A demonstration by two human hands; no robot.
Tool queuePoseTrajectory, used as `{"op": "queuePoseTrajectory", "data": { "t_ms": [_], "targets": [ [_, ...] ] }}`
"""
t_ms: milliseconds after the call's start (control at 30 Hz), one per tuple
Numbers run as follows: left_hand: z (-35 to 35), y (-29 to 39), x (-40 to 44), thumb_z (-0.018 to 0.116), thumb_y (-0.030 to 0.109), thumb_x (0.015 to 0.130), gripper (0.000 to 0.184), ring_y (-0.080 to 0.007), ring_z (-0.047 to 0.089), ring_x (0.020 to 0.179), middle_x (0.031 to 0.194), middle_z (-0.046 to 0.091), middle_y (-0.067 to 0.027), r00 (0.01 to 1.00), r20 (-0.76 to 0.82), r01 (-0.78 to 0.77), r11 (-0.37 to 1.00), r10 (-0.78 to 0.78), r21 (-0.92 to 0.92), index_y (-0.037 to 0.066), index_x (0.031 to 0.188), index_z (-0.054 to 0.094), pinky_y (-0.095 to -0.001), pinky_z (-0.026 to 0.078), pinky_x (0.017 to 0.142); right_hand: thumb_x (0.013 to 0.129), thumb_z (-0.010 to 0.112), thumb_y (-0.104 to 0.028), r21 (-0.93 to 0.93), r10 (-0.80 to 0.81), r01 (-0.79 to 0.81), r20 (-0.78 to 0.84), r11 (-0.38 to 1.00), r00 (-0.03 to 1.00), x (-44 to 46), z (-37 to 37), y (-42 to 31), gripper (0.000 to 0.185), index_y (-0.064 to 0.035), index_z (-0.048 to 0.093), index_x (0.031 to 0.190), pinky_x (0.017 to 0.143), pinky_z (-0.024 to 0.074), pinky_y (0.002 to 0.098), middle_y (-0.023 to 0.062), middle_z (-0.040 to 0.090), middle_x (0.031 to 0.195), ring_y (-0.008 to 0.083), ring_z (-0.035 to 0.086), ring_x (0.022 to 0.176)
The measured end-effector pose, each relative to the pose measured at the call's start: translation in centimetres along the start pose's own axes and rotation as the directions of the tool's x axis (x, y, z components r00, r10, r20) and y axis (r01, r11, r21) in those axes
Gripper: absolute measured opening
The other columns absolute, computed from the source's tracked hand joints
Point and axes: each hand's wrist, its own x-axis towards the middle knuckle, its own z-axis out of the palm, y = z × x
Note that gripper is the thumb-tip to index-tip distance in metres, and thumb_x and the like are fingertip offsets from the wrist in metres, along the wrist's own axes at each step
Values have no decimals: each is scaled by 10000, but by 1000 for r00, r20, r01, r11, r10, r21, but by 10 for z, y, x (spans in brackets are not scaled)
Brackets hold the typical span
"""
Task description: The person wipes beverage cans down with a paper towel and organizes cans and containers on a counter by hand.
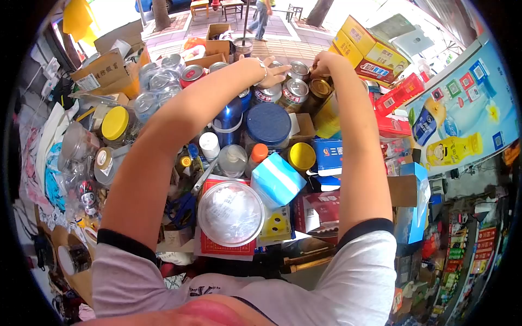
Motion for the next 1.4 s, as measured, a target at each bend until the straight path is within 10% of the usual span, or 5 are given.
{"op": "queuePoseTrajectory", "data": {
  "t_ms": [767,1167,1400],
  "targets": [
    [-3,1,-3,218,505,874,480,-336,173,1302,1454,49,-21,1000,-5,-10,1000,10,-24,478,1329,67,-675,110,956,603,755,-277,45,54,-59,115,997,992,-23,-60,0,546,-99,571,1086,798,435,335,118,586,1012,242,549,945],
    [-4,2,-2,190,503,880,475,-338,214,1289,1452,46,-47,1000,16,-8,1000,8,13,470,1332,47,-661,118,966,644,724,-221,5,-30,32,-141,999,990,-78,-114,7,474,-53,556,1053,842,418,349,166,543,1083,281,536,960],
    [-12,-3,4,237,620,826,597,-352,177,1296,1445,61,-105,997,23,-70,996,72,-48,408,1356,62,-471,168,1047,703,680,-134,-10,-69,69,-251,998,966,-128,-148,0,403,-28,519,1057,680,478,314,128,585,953,198,577,765]
  ]
}}
